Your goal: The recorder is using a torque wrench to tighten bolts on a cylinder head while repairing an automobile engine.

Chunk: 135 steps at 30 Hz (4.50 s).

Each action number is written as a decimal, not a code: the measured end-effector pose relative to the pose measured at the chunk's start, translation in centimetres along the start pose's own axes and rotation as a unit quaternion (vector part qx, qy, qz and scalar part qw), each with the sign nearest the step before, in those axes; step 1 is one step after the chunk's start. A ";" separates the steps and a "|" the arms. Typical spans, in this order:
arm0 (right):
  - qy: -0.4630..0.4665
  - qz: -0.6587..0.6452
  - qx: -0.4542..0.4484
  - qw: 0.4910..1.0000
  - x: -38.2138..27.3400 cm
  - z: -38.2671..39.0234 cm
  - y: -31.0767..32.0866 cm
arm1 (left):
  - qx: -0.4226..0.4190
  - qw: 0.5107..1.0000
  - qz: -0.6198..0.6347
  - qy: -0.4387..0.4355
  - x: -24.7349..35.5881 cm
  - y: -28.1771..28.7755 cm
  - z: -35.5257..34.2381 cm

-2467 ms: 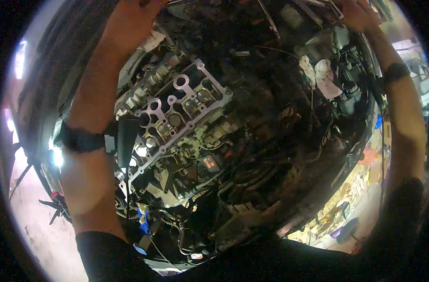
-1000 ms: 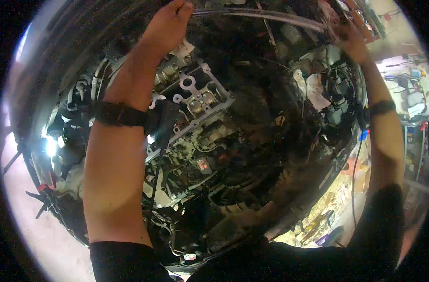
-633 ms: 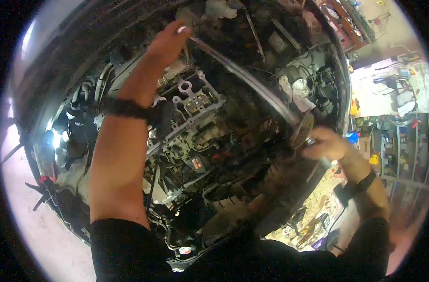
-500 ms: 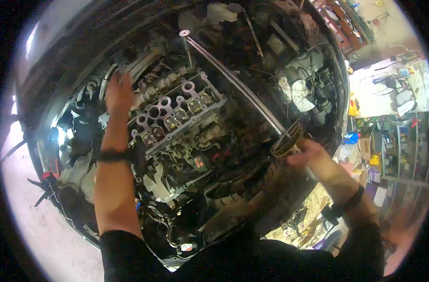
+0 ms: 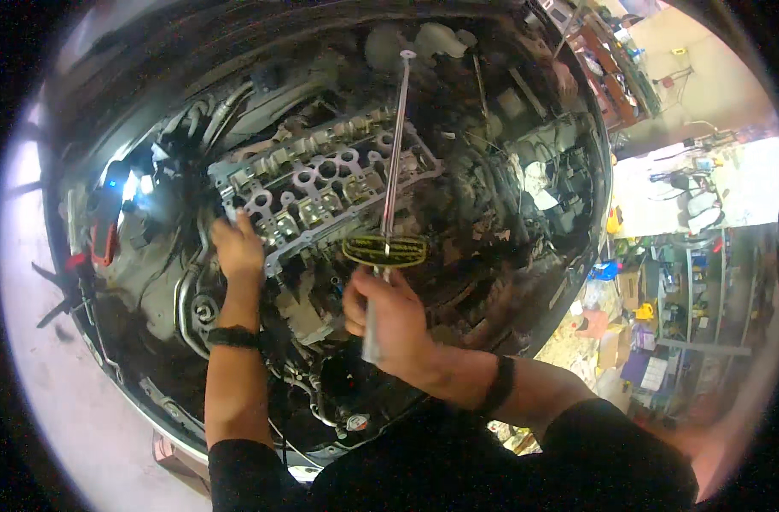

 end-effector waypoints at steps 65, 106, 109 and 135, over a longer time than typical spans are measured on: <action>0.204 0.710 0.034 0.673 3.9 2.0 19.5 | 0.054 0.984 -0.160 -0.058 1.8 2.3 3.5; 0.396 0.685 0.004 0.611 -24.9 -15.1 9.3 | 0.013 0.990 -0.132 -0.042 3.1 2.2 3.6; 0.433 0.752 -0.010 0.496 -27.1 -22.5 6.2 | 0.001 0.990 -0.134 -0.049 3.5 2.0 3.7; 0.426 0.797 -0.114 0.412 -24.1 -26.1 8.2 | 0.043 0.986 -0.134 -0.087 2.5 1.3 3.1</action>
Point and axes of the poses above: each hand's wrist, its own z-axis away from the middle knuckle, its own y-axis out of the back of the hand, x = y × z, the point moved 8 cm from there along -z, towards the middle knuckle, and after that the axes turned 3 degrees about x, right-handed, at the moved point
